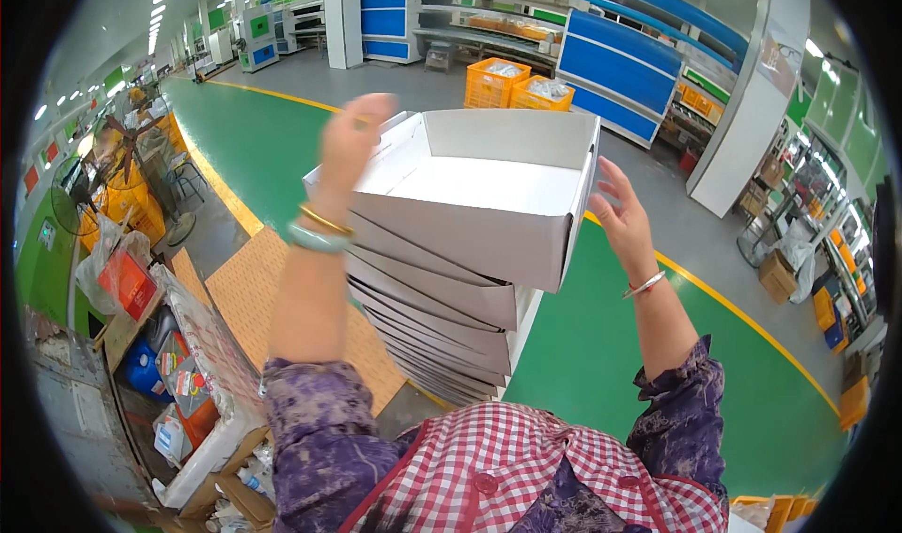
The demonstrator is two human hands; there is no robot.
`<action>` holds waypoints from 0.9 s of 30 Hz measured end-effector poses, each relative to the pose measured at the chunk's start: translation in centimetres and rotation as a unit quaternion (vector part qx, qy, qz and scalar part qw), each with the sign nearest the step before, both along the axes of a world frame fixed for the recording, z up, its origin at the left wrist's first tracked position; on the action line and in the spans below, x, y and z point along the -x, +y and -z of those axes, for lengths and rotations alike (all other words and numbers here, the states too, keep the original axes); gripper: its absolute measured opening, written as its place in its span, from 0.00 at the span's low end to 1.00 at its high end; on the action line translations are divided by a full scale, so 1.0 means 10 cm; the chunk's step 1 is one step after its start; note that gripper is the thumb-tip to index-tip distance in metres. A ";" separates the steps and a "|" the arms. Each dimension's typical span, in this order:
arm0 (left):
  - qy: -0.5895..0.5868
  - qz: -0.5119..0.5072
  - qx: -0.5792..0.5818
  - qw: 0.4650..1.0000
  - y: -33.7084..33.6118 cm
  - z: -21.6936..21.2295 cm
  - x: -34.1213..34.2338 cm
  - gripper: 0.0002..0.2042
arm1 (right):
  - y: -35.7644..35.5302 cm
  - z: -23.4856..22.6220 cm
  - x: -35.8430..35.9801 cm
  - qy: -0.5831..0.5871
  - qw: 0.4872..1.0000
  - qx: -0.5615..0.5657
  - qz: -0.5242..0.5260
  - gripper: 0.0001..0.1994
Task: The person assembles white cardboard boxes by folding flat sheets along pre-scored lines and tucking tabs into slots. They repeatedly pick up flat sheets from a yellow crate, fold them into box shapes, and stack the finished boxes on a table.
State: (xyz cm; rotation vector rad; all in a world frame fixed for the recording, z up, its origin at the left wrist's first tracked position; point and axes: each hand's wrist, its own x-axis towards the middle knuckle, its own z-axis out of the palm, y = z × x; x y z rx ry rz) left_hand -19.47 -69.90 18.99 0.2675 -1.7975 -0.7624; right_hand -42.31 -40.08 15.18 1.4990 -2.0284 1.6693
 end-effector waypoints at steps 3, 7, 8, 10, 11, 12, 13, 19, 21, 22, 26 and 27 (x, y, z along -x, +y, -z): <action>-0.099 -0.106 -0.095 0.985 -1.07 0.18 -0.48 0.26 | -0.04 0.11 -0.02 -0.050 0.997 -0.030 -0.041 0.41; -0.194 -0.041 -0.344 0.918 -1.59 0.61 -0.60 0.32 | 0.00 0.22 0.00 -0.051 0.996 -0.069 -0.026 0.49; -0.195 0.017 -0.385 0.902 -1.64 0.69 -0.62 0.33 | -0.01 0.22 -0.01 -0.048 0.995 -0.079 -0.024 0.50; -0.199 0.060 -0.421 0.883 -1.58 0.75 -0.53 0.32 | 0.00 0.24 0.00 -0.024 0.994 -0.103 -0.007 0.51; -0.204 0.042 -0.417 0.885 -1.55 0.78 -0.48 0.31 | 0.01 0.25 0.00 -0.012 0.993 -0.115 0.001 0.51; -0.208 0.023 -0.412 0.887 -1.50 0.78 -0.45 0.30 | 0.02 0.24 -0.02 -0.006 0.993 -0.121 0.006 0.51; -0.215 0.026 -0.397 0.892 -1.47 0.79 -0.43 0.29 | 0.03 0.23 -0.03 0.000 0.992 -0.126 0.011 0.51; -0.255 0.022 -0.355 0.899 -1.38 0.67 -0.37 0.27 | 0.02 0.17 -0.11 0.074 0.978 -0.193 0.039 0.51; -0.253 0.024 -0.342 0.905 -1.33 0.66 -0.35 0.26 | 0.02 0.17 -0.12 0.098 0.974 -0.197 0.048 0.51; -0.254 0.025 -0.340 0.905 -1.32 0.66 -0.34 0.26 | 0.02 0.16 -0.14 0.102 0.973 -0.199 0.051 0.51; -0.251 0.036 -0.332 0.908 -1.32 0.67 -0.35 0.24 | 0.02 0.16 -0.13 0.122 0.969 -0.208 0.057 0.50; -0.250 0.042 -0.331 0.909 -1.33 0.68 -0.35 0.24 | 0.03 0.17 -0.14 0.121 0.968 -0.210 0.056 0.49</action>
